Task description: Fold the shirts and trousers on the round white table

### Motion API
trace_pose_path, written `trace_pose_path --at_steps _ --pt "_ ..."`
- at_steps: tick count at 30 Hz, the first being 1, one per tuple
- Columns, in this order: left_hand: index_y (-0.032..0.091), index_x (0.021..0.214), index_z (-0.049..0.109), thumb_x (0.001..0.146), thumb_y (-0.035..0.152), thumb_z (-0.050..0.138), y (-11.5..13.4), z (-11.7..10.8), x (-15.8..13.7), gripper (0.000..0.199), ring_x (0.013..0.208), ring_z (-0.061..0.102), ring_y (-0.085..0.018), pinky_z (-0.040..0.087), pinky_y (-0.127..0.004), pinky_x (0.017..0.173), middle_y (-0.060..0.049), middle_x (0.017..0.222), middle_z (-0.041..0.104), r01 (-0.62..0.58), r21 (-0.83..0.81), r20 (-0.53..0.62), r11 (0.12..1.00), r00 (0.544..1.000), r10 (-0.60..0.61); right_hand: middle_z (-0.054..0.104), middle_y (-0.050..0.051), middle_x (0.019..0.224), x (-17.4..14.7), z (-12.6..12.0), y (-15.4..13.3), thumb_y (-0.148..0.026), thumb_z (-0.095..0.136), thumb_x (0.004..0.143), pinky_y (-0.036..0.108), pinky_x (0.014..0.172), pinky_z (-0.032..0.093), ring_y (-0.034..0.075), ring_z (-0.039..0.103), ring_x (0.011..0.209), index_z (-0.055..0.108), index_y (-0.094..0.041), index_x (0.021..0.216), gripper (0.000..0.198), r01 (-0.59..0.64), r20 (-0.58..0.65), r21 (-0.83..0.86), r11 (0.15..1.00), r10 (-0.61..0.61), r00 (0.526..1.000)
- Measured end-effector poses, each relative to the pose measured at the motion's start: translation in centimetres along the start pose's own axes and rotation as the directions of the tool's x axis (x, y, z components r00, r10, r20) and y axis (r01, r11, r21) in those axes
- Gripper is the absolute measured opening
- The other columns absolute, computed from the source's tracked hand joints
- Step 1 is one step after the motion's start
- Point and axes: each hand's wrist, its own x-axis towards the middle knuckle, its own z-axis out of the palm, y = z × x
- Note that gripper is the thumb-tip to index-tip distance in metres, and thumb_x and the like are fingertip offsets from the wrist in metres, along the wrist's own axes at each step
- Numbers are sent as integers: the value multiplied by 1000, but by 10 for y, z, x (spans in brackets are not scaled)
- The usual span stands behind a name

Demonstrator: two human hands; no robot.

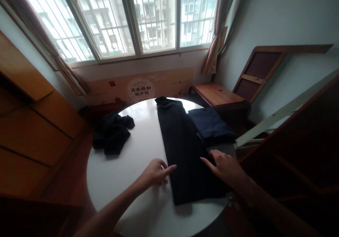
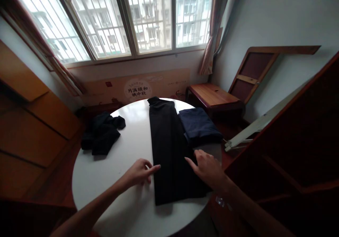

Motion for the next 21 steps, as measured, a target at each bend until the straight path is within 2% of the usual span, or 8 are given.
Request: trace_pose_path --at_steps 2,4,8,11,14,17,21 --pt "13 73 59 74 74 62 0 6 3 61 41 50 -11 36 -22 42 -3 56 64 0 -15 54 1000 999 1 68 12 84 -18 15 7 -52 58 87 37 64 45 31 68 77 55 -24 78 30 -65 -18 1 998 65 998" --pt "14 66 56 73 73 65 -4 9 5 59 41 46 -9 33 -21 42 -1 53 60 -13 -16 53 1000 999 14 68 12 82 -29 20 10 -49 53 90 37 66 46 30 68 78 53 -25 76 28 -61 -7 70 996 62 998" --pt "15 68 56 76 71 63 -19 5 3 57 41 39 -8 26 -21 41 6 47 46 -68 -84 -8 994 998 67 67 7 75 -37 12 11 -46 40 95 35 69 45 25 66 73 51 -26 71 33 2 7 282 959 -4 1000" --pt "14 74 59 79 71 59 -24 0 -6 57 43 35 -7 23 -21 42 8 48 40 -122 -147 -58 982 992 115 66 6 73 -38 7 9 -45 38 95 35 69 45 23 63 70 52 -26 69 36 32 -38 329 944 -20 999" --pt "14 76 60 80 72 56 -25 -2 -16 59 44 34 -7 24 -21 43 8 49 40 -127 -191 -80 973 990 114 65 6 70 -31 8 3 -48 40 94 34 66 43 23 63 68 54 -25 71 35 3 -31 362 932 9 999" --pt "15 74 58 78 77 54 -27 -1 -24 62 42 37 -8 26 -21 43 6 49 46 -94 -140 -89 986 993 82 65 4 68 -19 14 -5 -51 47 91 32 64 43 22 63 66 58 -24 78 33 -35 17 400 916 31 999" --pt "15 70 59 72 81 56 -31 7 -35 66 42 44 -9 28 -21 42 2 51 56 -34 -46 3 998 999 34 66 5 70 -4 21 -12 -49 51 90 31 63 42 22 64 66 62 -22 82 30 -58 30 282 958 51 998"
